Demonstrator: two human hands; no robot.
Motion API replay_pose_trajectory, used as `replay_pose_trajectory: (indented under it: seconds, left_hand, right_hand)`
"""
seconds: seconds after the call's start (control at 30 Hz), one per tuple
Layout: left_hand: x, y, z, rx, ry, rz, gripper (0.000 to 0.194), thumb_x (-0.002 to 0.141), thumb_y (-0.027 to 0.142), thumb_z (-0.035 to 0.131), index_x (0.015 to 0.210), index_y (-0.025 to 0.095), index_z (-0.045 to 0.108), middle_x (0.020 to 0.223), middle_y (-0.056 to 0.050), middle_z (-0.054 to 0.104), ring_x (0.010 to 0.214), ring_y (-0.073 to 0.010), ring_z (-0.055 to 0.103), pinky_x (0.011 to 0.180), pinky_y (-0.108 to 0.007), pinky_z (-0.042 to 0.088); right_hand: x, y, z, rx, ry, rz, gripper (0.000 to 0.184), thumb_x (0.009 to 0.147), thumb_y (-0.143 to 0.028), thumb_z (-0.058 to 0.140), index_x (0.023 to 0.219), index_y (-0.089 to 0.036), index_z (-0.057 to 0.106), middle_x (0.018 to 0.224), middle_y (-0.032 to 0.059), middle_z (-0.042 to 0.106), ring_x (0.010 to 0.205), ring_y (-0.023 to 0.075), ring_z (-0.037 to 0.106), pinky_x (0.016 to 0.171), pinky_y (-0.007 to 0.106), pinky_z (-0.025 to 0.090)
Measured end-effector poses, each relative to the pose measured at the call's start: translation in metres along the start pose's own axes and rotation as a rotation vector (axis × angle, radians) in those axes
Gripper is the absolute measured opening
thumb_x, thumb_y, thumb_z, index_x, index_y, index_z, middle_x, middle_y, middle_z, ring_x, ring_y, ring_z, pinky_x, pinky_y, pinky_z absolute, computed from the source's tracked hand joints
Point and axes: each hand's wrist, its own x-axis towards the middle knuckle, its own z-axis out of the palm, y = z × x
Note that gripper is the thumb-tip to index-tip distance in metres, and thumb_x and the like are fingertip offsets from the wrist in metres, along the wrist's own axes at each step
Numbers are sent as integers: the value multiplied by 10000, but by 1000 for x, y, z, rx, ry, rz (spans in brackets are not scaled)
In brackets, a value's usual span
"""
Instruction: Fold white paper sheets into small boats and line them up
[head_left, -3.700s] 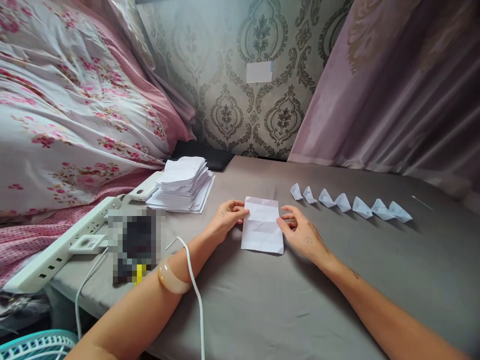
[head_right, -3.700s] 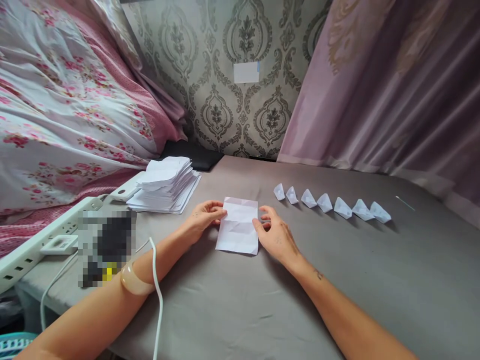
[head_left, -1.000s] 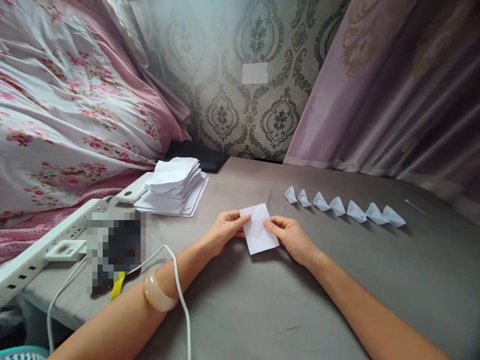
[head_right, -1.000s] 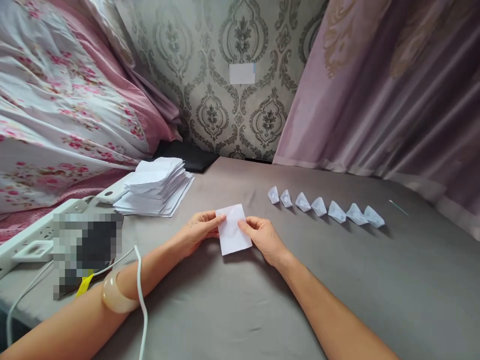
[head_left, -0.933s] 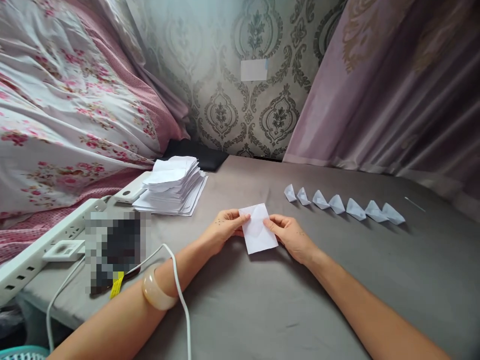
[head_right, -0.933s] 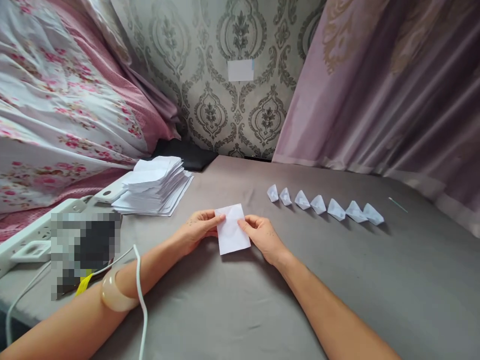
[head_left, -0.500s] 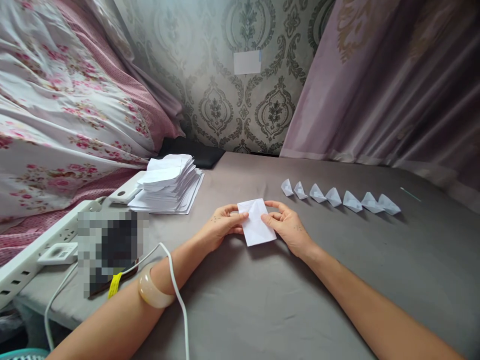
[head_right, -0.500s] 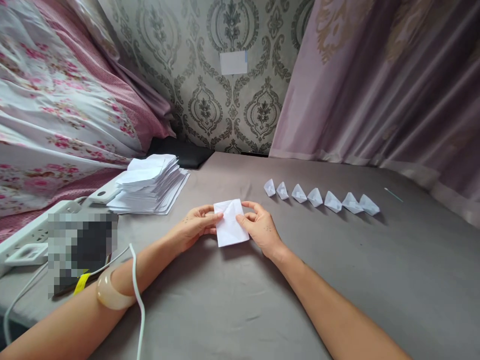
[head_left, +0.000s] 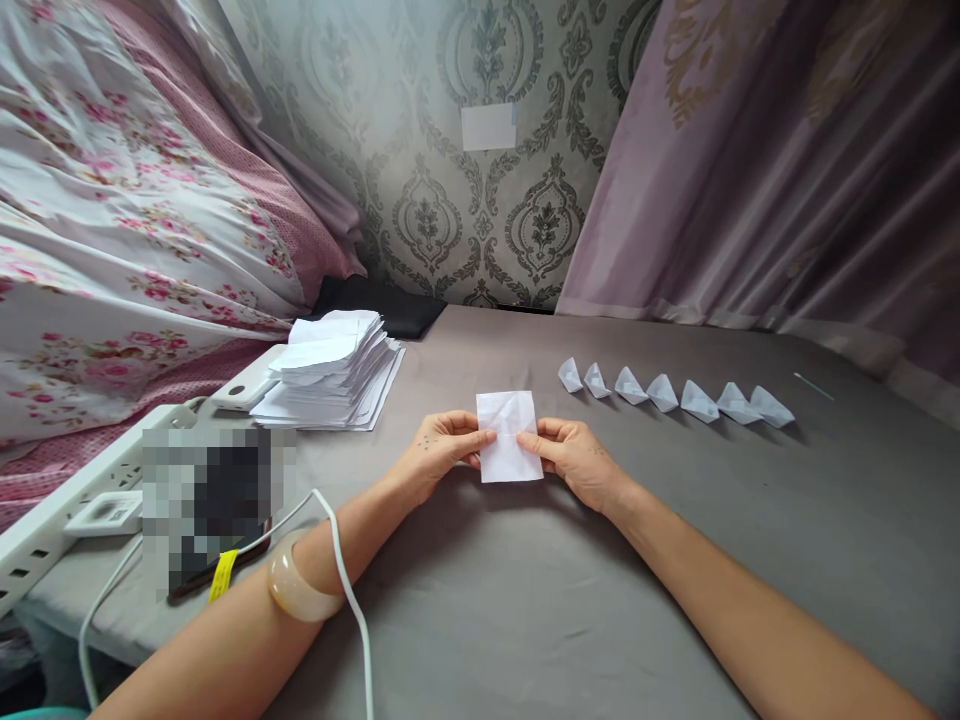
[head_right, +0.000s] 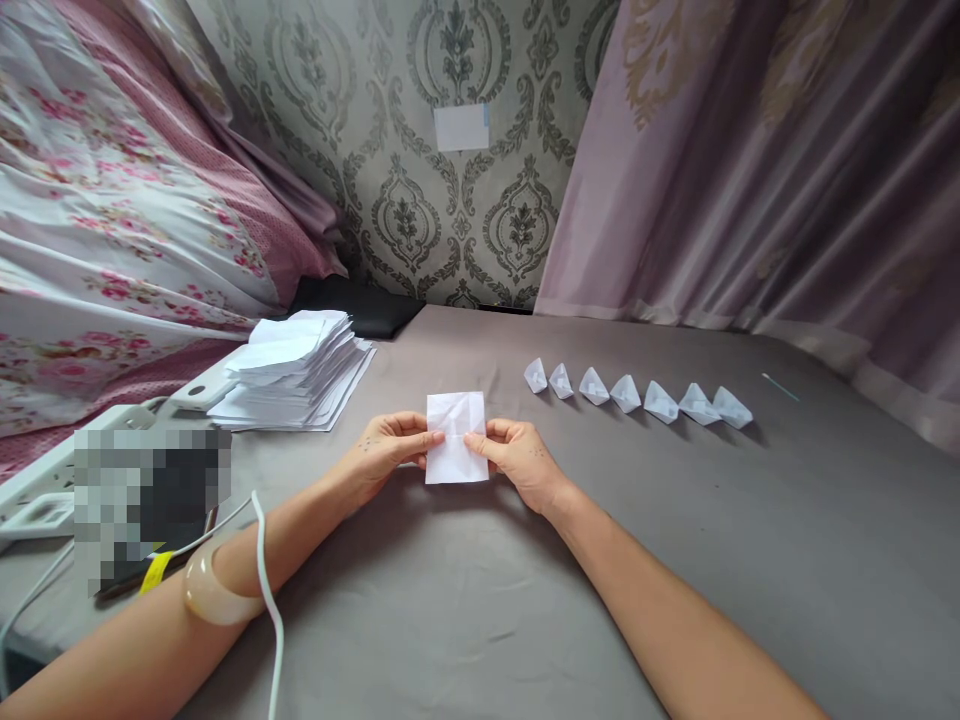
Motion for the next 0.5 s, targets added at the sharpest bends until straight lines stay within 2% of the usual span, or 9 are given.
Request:
replay_pose_trajectory:
  seconds: [0.1, 0.2, 0.3, 0.4, 0.5]
  left_hand:
    - [-1, 1, 1, 18, 43, 12, 257, 645, 331, 759, 746, 118, 659, 692, -30, 649, 572, -97, 558, 529, -219, 460]
    - [-2, 1, 2, 14, 14, 2, 291, 652, 347, 751, 818, 125, 662, 760, -45, 667, 615, -117, 580, 541, -233, 474]
    - [-2, 1, 2, 4, -39, -14, 319, 658, 354, 748, 861, 122, 667, 815, -61, 673, 673, -137, 603, 581, -243, 484]
    - [-1, 0, 1, -28, -26, -42, 294, 653, 336, 752, 840, 125, 668, 800, -54, 664, 689, -140, 611, 625, -254, 489]
    - [0, 0, 0, -118, -32, -57, 275, 649, 297, 752, 863, 145, 666, 778, -34, 655, 691, -137, 614, 656, -268, 493]
  right_hand:
    - [-1, -3, 3, -55, 72, -19, 279, 623, -388, 759, 771, -160, 695, 806, 49, 713, 695, 166, 635, 620, 281, 493]
    - [-1, -2, 4, -65, 84, -33, 287, 627, -394, 753, 786, -161, 698, 783, 46, 712, 657, 158, 624, 593, 275, 487]
    - [0, 0, 2, -65, 40, -40, 326, 649, -392, 741, 884, -170, 701, 838, 52, 714, 683, 163, 631, 625, 288, 501]
    - [2, 2, -4, -43, -39, -34, 374, 674, -380, 729, 993, -190, 690, 877, 51, 706, 722, 168, 634, 664, 306, 505]
    - [4, 2, -8, 65, -106, 3, 384, 659, -359, 742, 1006, -203, 688, 889, 42, 696, 755, 166, 633, 707, 323, 501]
